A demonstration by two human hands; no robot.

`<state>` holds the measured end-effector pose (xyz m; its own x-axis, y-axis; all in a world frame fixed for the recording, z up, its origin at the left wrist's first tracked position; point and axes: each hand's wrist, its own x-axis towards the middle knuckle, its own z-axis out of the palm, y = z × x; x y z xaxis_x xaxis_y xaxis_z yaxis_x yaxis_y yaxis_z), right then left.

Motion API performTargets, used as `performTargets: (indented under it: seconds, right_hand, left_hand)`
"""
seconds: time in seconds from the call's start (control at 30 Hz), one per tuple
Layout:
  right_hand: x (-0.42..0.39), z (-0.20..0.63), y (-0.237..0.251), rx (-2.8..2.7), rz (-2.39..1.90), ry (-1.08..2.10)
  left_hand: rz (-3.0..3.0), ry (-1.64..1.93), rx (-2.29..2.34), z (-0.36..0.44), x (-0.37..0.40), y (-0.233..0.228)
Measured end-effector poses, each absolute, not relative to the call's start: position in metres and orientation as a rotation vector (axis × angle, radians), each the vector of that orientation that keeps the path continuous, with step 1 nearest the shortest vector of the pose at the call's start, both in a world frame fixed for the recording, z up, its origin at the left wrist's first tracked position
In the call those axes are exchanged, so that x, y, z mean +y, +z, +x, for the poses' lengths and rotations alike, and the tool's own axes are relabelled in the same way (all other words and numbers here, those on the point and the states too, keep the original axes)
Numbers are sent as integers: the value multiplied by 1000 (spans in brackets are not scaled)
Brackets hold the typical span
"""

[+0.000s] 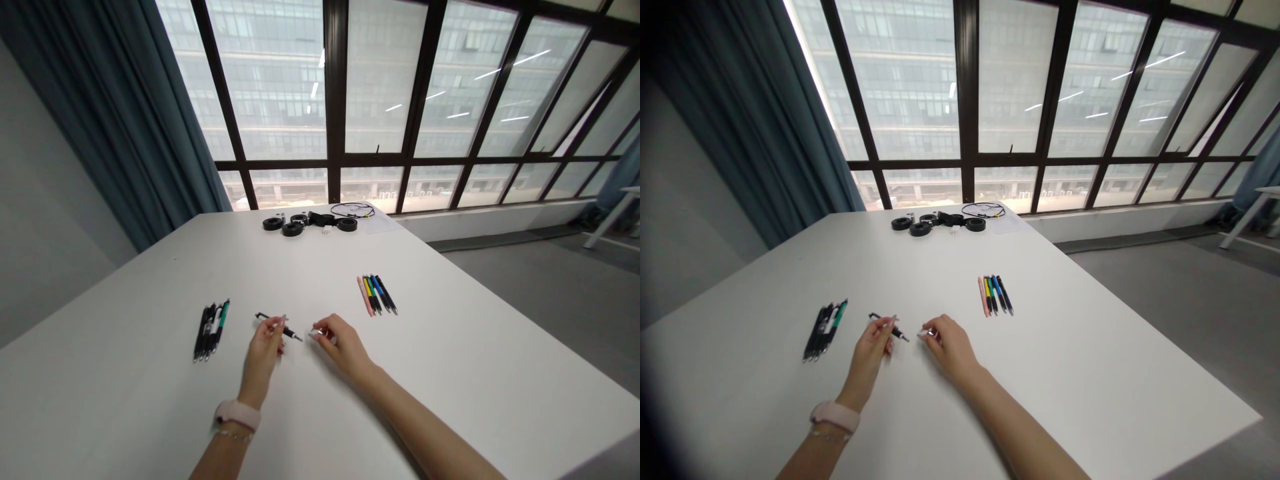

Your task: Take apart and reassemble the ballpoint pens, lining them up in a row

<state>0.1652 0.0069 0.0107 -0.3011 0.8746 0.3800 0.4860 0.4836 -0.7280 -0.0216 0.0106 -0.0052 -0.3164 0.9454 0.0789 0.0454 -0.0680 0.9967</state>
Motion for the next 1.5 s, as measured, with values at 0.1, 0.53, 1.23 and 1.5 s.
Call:
performTargets:
  seconds: [0.1,0.53,1.23,1.5]
  right_hand:
    - [4,163,12,-1897,-1117,737]
    - [-5,150,12,-1961,-1040,711]
    - [0,149,7,-1980,-1110,731]
    - [-1,145,9,-1959,-1101,754]
  left_hand:
    - [1102,1517,1444,-20,9,-3]
    - [1133,1487,1428,-21,12,-8]
    - [1306,1339,1455,-20,10,-9]
    - [1311,1342,1486,-21,11,-11]
